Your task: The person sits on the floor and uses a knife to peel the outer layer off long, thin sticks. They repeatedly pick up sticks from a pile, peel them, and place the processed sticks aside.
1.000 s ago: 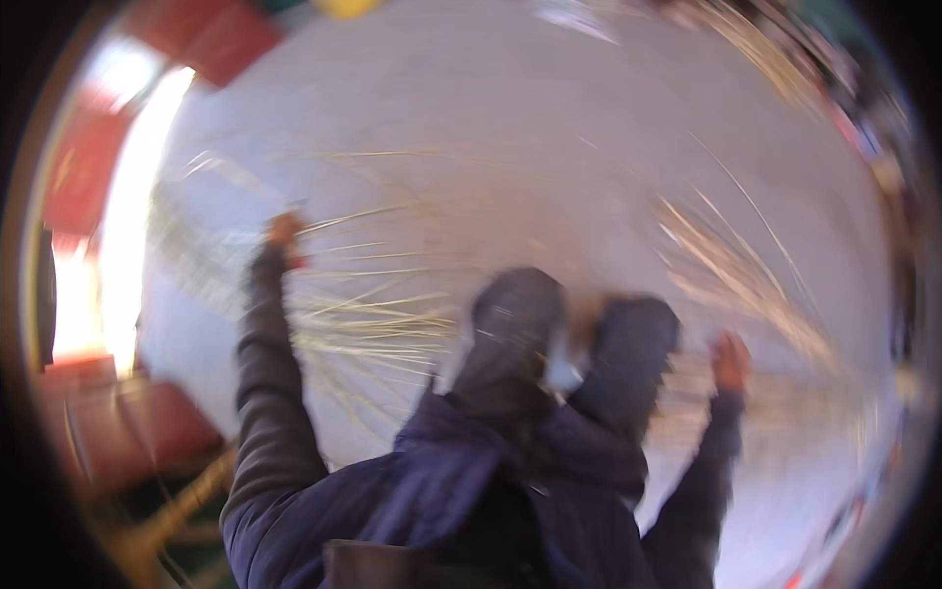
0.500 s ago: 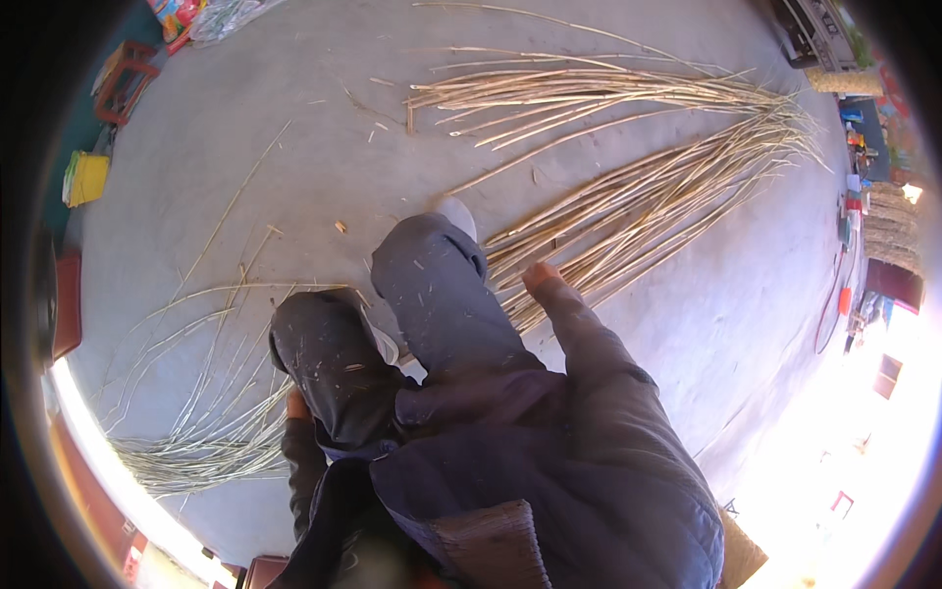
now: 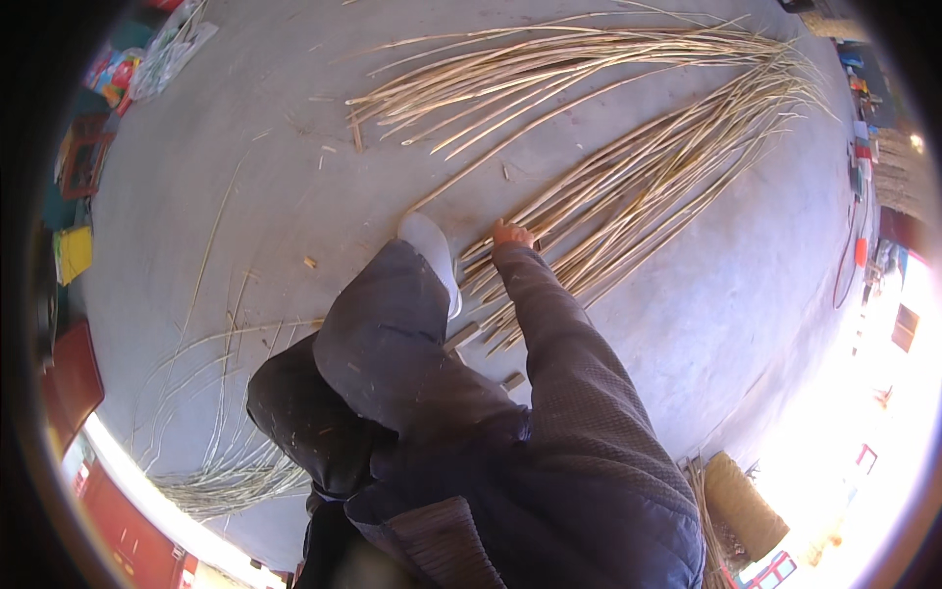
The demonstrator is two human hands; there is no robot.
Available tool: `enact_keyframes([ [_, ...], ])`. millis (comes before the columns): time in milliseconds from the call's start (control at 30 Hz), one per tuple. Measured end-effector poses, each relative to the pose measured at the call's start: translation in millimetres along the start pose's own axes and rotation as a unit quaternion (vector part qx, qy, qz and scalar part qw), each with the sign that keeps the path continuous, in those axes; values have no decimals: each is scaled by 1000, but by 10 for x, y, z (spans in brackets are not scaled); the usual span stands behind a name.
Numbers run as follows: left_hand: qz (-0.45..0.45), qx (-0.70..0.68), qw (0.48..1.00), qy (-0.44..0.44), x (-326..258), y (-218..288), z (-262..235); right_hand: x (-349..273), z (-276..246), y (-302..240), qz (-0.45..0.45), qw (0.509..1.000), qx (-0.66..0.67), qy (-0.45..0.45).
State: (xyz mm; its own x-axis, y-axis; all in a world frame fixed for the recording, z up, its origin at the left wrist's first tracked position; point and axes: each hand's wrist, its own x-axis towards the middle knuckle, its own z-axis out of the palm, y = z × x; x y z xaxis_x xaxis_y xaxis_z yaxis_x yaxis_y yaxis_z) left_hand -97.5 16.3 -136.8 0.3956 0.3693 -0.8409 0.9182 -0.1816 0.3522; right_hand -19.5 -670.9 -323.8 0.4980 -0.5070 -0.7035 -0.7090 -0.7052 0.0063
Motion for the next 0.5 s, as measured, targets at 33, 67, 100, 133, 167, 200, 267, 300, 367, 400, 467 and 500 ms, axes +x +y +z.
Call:
enact_keyframes([
  [33,0,8,1000,7,-10,-29,-11,73,8,-14,2,1000,-17,-6],
  [67,-7,17,1000,9,-12,-60,-11,157,2,-12,8,999,-34,-14],
  [100,-9,26,1000,11,-5,-39,-1,252,50,8,15,998,-48,-23],
  [133,-11,32,999,14,-7,-31,14,339,99,32,22,997,-63,-33],
  [167,-12,40,999,18,-9,-13,13,357,182,64,22,996,-80,16],
  [200,-12,46,999,22,-12,10,19,427,214,82,16,996,-81,17],
  [267,-13,59,998,25,16,61,43,554,271,112,6,996,-82,20],
  [300,-13,65,998,24,31,107,56,590,403,157,4,988,-116,103],
  [367,-10,72,997,24,44,178,90,643,550,248,-37,974,-168,145],
  [400,-3,71,997,27,56,225,99,654,579,271,-60,965,-193,167],
  [467,6,81,996,31,119,294,100,564,471,271,-143,951,-194,195],
  [500,11,79,996,31,160,282,104,483,319,244,-180,944,-190,201],
])
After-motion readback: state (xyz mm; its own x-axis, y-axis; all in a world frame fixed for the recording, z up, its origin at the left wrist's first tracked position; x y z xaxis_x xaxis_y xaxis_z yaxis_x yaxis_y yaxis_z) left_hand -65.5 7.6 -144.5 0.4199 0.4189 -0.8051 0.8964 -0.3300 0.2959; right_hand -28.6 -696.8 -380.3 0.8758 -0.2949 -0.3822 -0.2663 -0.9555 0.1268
